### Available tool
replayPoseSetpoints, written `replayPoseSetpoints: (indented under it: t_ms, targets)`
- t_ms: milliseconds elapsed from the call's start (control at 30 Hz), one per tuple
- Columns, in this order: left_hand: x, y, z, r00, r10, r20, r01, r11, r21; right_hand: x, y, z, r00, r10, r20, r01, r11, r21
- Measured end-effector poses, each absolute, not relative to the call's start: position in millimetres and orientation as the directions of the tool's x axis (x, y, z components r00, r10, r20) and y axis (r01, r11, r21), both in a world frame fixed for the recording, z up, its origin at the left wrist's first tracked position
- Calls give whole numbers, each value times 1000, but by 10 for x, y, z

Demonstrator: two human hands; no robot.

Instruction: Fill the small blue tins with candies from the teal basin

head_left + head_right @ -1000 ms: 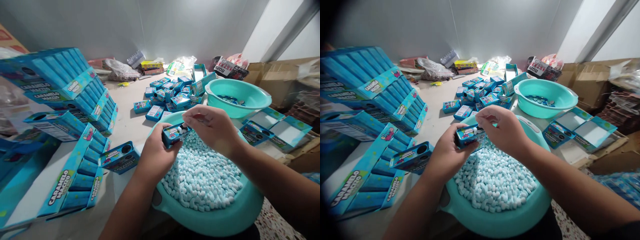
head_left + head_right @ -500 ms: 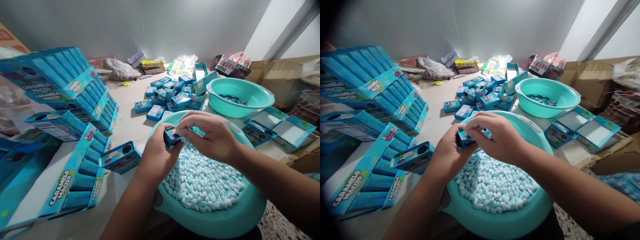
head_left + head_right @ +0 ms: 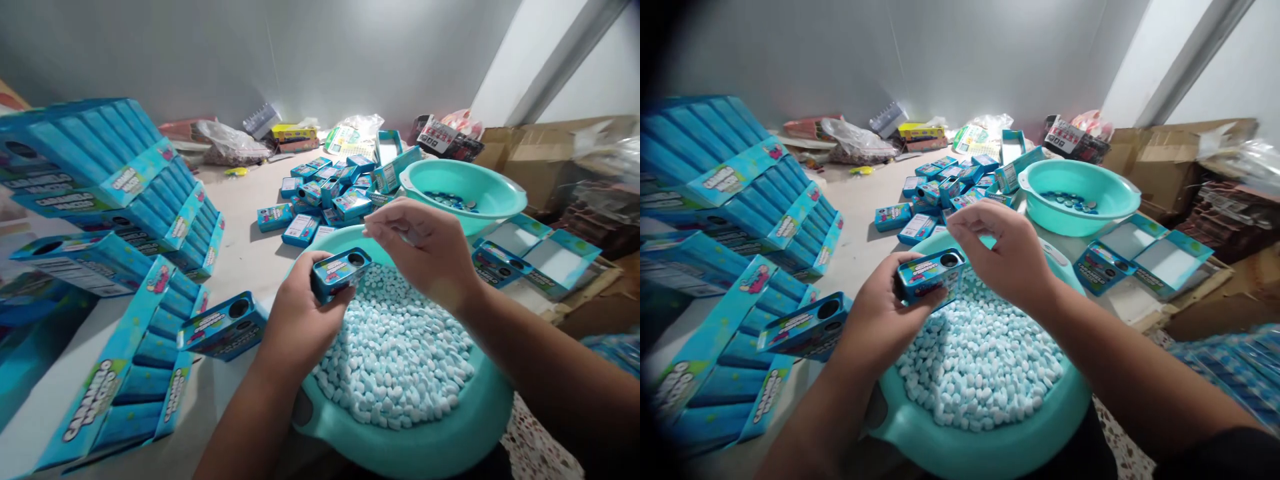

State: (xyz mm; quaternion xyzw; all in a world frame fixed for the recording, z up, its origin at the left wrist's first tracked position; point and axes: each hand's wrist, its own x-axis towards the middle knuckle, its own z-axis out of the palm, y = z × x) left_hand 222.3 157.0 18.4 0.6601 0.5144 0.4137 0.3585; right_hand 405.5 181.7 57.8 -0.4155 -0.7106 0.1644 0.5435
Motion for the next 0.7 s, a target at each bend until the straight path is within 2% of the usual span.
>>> replayPoseSetpoints:
  t_ms: [100,233,300,367,433,567,633,700]
  targets:
    - [2218,1568,185,110,981,158,439,-191,878,4332,1955,616,88,746,660,496,542,-678]
    - [2209,1590,169,101,981,164,491,-192,849,4956,1861,530,207,596,776,768,392,-506]
    - [2201,1603,153,101,980,174,516,-201,833,5251,1600,343,233,583,779,852,264,-452]
    - [2197,1608,140,106,978,177,541,-206,815,5466,1243,59,337,550,764,844,182,-504]
    - [2201,1603,138,100,980,171,550,-198,811,5602,879,-266,430,574,697,820,75,-568]
    - [2231,1594,160,102,981,162,516,-192,835,5733,436,-726,260,824,503,888,0,-460]
    - [2244,1599,169,120,978,173,515,-211,831,5731,407,-742,195,869,455,902,24,-432]
    - [2249,1606,173,103,979,175,516,-203,832,5668,474,-578,148,840,522,897,108,-429]
